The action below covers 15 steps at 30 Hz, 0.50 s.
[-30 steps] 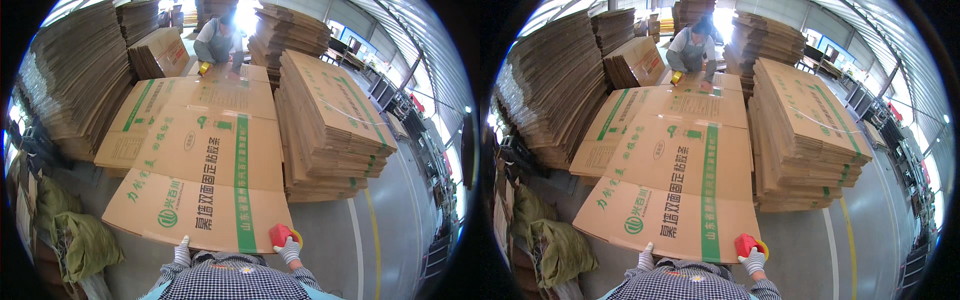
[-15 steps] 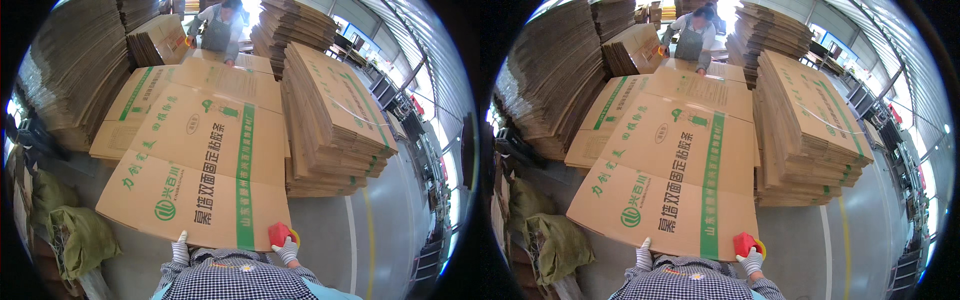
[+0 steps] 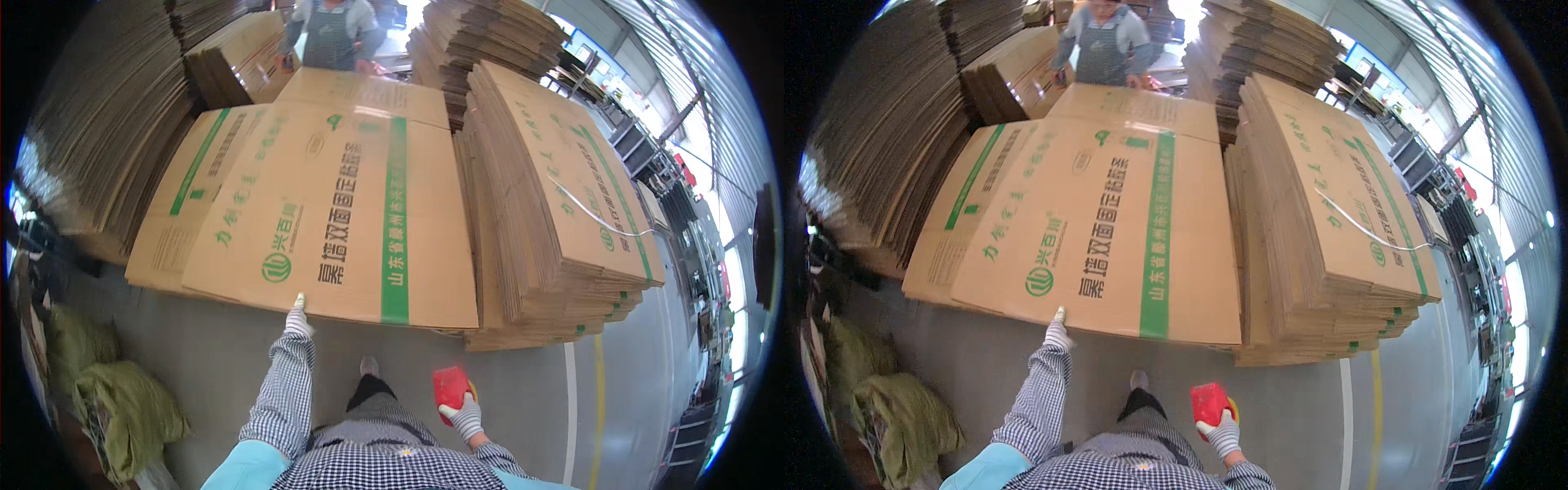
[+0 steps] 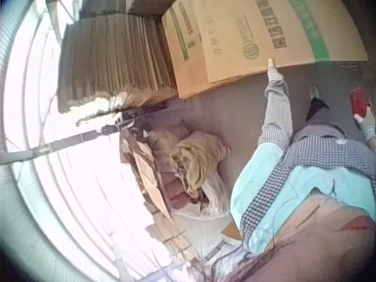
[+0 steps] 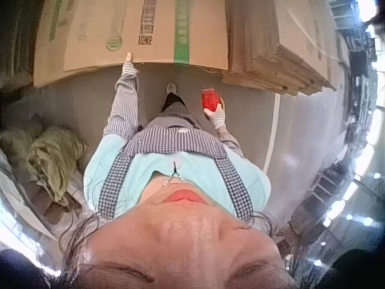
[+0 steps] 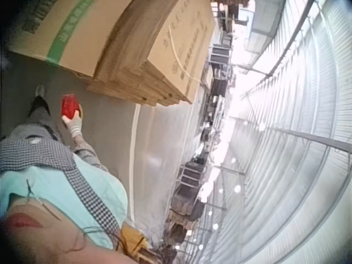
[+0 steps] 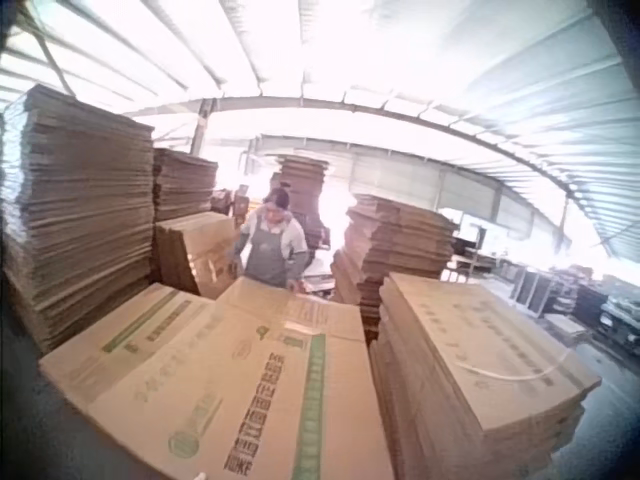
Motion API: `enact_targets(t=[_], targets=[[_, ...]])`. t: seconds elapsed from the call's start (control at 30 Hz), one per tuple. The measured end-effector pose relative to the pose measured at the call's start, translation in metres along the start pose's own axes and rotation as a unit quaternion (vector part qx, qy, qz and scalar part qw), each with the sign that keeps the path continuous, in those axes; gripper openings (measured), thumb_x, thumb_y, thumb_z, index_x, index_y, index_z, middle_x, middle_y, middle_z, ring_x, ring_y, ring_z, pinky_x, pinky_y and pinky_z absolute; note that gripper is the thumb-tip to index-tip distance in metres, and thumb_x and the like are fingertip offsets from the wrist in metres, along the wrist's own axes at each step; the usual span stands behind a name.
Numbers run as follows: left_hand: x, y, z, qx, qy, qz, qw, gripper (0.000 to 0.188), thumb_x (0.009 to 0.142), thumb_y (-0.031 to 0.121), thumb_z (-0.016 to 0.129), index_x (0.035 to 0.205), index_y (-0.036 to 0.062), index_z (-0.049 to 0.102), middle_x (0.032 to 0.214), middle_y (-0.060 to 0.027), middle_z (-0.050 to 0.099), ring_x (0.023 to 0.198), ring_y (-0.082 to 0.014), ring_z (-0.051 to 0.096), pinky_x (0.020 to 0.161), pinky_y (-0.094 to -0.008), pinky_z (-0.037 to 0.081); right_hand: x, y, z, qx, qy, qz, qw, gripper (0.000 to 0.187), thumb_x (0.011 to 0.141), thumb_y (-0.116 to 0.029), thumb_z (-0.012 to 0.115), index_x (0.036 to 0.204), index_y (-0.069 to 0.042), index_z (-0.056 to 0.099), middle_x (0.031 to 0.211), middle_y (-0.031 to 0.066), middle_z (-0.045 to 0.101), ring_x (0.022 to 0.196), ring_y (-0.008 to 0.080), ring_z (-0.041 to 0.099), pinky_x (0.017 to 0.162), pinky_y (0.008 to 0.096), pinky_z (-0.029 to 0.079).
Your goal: The person is assembling large cardboard boxes from flat sheets and sealing them with a tape dispenser.
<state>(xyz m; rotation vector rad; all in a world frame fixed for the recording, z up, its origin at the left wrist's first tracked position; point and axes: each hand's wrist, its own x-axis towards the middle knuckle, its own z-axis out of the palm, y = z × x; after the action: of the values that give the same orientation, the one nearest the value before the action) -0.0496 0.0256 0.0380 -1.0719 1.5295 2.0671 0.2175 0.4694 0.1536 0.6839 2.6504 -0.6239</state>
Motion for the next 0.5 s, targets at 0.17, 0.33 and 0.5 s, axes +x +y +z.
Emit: enact_targets(t=[0.17,0.33,0.5], targets=[[0.046,0.007,0.062,-0.392,0.043,-0.066,0.916,0.068,0.091,0.043,0.067,0.146,0.0159,0.039,0.140,-0.0107,0.050,0.128,-0.0324,0.046,0.109,-0.0566,0.034,0.031,0.010,-0.006,0.055,-0.006,0.020,0.998,0.092,0.057,-0.058,0.084,0.121,0.002,0.056,0.105,0.0235,0.068,0.097,0.0381,0.067,0.086,0.0420,0.054],[0.062,-0.003,0.054,-0.358,0.019,-0.009,0.933,0.060,0.087,0.038,0.073,0.137,0.0151,0.049,0.127,-0.0082,0.058,0.117,-0.0277,0.055,0.101,-0.0476,0.045,0.065,0.024,-0.017,0.108,0.010,0.046,0.993,0.086,0.057,-0.053,0.085,0.117,0.000,0.057,0.109,0.0231,0.067,0.099,0.0380,0.066,0.088,0.0429,0.053],[-0.024,0.084,0.089,-0.165,0.104,0.321,0.927,0.055,0.084,0.029,0.078,0.129,0.0072,0.055,0.110,-0.0075,0.066,0.093,-0.0206,0.062,0.086,-0.0413,0.048,0.076,0.041,-0.014,0.126,0.061,0.085,0.987,0.078,0.058,-0.050,0.086,0.111,0.000,0.058,0.103,0.0233,0.068,0.094,0.0380,0.067,0.085,0.0435,0.054]])
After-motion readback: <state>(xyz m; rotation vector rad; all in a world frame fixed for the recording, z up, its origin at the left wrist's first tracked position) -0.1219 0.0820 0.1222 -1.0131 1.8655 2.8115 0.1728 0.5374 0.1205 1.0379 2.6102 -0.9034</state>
